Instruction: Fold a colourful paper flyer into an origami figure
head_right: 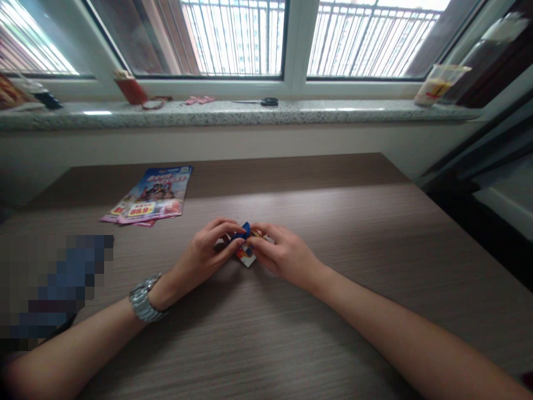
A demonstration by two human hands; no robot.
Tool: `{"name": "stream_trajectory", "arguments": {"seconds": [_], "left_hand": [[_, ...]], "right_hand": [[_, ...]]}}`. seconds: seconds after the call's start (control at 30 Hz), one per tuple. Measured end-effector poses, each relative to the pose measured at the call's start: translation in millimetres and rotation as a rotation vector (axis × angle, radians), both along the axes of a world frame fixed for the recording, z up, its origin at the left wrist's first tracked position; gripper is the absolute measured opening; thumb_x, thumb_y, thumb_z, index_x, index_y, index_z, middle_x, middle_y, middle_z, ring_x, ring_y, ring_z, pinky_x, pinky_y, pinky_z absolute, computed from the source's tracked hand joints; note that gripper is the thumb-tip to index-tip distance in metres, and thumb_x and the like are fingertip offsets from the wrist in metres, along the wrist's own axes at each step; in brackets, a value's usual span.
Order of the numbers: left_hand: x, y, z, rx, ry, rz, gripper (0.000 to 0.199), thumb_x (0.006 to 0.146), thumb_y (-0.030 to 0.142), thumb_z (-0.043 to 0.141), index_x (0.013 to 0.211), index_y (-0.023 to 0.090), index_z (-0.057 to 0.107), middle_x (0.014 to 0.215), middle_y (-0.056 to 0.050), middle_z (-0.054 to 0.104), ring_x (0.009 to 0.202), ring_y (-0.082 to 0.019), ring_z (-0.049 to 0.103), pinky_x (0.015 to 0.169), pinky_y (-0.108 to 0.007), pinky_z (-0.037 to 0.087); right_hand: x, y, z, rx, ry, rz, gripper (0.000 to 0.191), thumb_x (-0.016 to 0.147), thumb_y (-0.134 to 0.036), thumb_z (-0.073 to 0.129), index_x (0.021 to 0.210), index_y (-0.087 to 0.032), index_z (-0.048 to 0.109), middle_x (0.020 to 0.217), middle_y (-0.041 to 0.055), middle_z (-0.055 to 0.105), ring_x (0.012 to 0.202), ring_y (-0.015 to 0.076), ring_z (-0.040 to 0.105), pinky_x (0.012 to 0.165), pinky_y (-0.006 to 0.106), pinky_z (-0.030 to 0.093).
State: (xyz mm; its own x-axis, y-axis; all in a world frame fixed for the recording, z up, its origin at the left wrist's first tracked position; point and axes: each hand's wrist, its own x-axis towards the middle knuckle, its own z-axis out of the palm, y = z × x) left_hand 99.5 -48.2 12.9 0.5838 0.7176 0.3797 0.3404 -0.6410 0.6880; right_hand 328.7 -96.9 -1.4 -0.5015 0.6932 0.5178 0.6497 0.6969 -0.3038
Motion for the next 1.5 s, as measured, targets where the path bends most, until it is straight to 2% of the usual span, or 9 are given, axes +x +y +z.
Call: {"name": "stream_trajectory", "arguments": {"seconds": [0.17, 0.3, 0.5, 0.63, 0.77, 0.9, 1.1, 1.33, 1.5], "left_hand": [[0, 3, -2.7, 0.020, -0.008, -0.017, 0.012, 0.098, 0.020, 0.064, 0.109, 0.021, 0.068, 0.109, -0.004, 0.063, 0.098, -0.015, 0.064, 0.087, -0.028, 0.053], [0, 3, -5.0, 0.027, -0.016, -0.073, 0.016, 0.097, 0.019, 0.064, 0.112, 0.022, 0.069, 0.113, -0.004, 0.065, 0.100, -0.015, 0.064, 0.089, -0.028, 0.054], [0, 2, -6.5, 0.011, -0.034, -0.139, 0.020, 0.097, 0.014, 0.063, 0.114, 0.022, 0.068, 0.113, -0.004, 0.064, 0.099, -0.014, 0.064, 0.088, -0.027, 0.055], [0, 2, -3.7, -0.013, -0.028, -0.088, 0.020, 0.096, 0.016, 0.064, 0.115, 0.020, 0.064, 0.112, -0.005, 0.062, 0.095, -0.014, 0.063, 0.084, -0.028, 0.055], [-2, 2, -1.1, -0.017, 0.001, 0.011, 0.013, 0.097, 0.025, 0.064, 0.109, 0.019, 0.064, 0.109, -0.005, 0.060, 0.096, -0.016, 0.061, 0.087, -0.032, 0.053], [-3, 4, -2.1, -0.031, 0.051, 0.018, 0.008, 0.098, 0.027, 0.063, 0.098, 0.019, 0.066, 0.108, -0.006, 0.059, 0.102, -0.019, 0.060, 0.093, -0.035, 0.050], [-2, 6, -5.6, -0.019, 0.076, 0.017, 0.010, 0.098, 0.025, 0.062, 0.091, 0.018, 0.064, 0.100, -0.005, 0.060, 0.093, -0.018, 0.061, 0.085, -0.033, 0.051], [-5, 9, -7.2, 0.033, 0.203, 0.064, 0.011, 0.098, 0.026, 0.062, 0.091, 0.018, 0.064, 0.091, -0.003, 0.063, 0.083, -0.018, 0.058, 0.076, -0.031, 0.046], [-6, 9, -7.5, 0.069, 0.250, 0.091, 0.006, 0.096, 0.024, 0.064, 0.093, 0.019, 0.063, 0.093, -0.003, 0.064, 0.085, -0.019, 0.059, 0.078, -0.033, 0.045]], "right_hand": [[-4, -1, 4.0, -0.180, 0.327, -0.047, 0.016, 0.100, -0.023, 0.059, 0.116, -0.024, 0.062, 0.115, 0.0081, 0.065, 0.102, 0.0196, 0.067, 0.089, 0.036, 0.057], [-3, 1, 4.3, -0.385, 0.486, -0.144, 0.024, 0.097, -0.026, 0.064, 0.120, -0.022, 0.060, 0.099, 0.0038, 0.068, 0.083, 0.0162, 0.066, 0.076, 0.031, 0.055], [0, 4, 2.0, -0.565, 0.471, -0.200, 0.014, 0.096, -0.032, 0.065, 0.103, -0.020, 0.070, 0.076, -0.0016, 0.063, 0.067, 0.0134, 0.054, 0.061, 0.026, 0.043], [1, 6, 0.6, -0.609, 0.522, -0.205, 0.015, 0.095, -0.033, 0.067, 0.102, -0.020, 0.070, 0.074, -0.0024, 0.062, 0.066, 0.0132, 0.053, 0.060, 0.026, 0.041], [1, 7, 0.9, -0.619, 0.559, -0.209, 0.015, 0.094, -0.034, 0.067, 0.099, -0.020, 0.070, 0.073, -0.0027, 0.062, 0.065, 0.0130, 0.053, 0.060, 0.026, 0.042], [2, 7, -0.7, -0.621, 0.570, -0.208, 0.017, 0.093, -0.035, 0.067, 0.100, -0.019, 0.070, 0.074, -0.0021, 0.062, 0.065, 0.0135, 0.054, 0.060, 0.026, 0.042], [3, 8, -5.1, -0.553, 0.487, -0.196, 0.018, 0.096, -0.036, 0.065, 0.103, -0.020, 0.071, 0.078, -0.0001, 0.065, 0.068, 0.0148, 0.056, 0.062, 0.027, 0.045], [3, 7, -0.6, -0.408, 0.360, -0.203, 0.017, 0.096, -0.026, 0.065, 0.112, -0.020, 0.071, 0.091, 0.0033, 0.063, 0.073, 0.0146, 0.057, 0.065, 0.027, 0.046], [6, 8, -2.7, -0.338, 0.271, -0.208, 0.024, 0.093, -0.024, 0.070, 0.117, -0.023, 0.068, 0.095, 0.0040, 0.066, 0.087, 0.0189, 0.061, 0.076, 0.031, 0.047]]}}
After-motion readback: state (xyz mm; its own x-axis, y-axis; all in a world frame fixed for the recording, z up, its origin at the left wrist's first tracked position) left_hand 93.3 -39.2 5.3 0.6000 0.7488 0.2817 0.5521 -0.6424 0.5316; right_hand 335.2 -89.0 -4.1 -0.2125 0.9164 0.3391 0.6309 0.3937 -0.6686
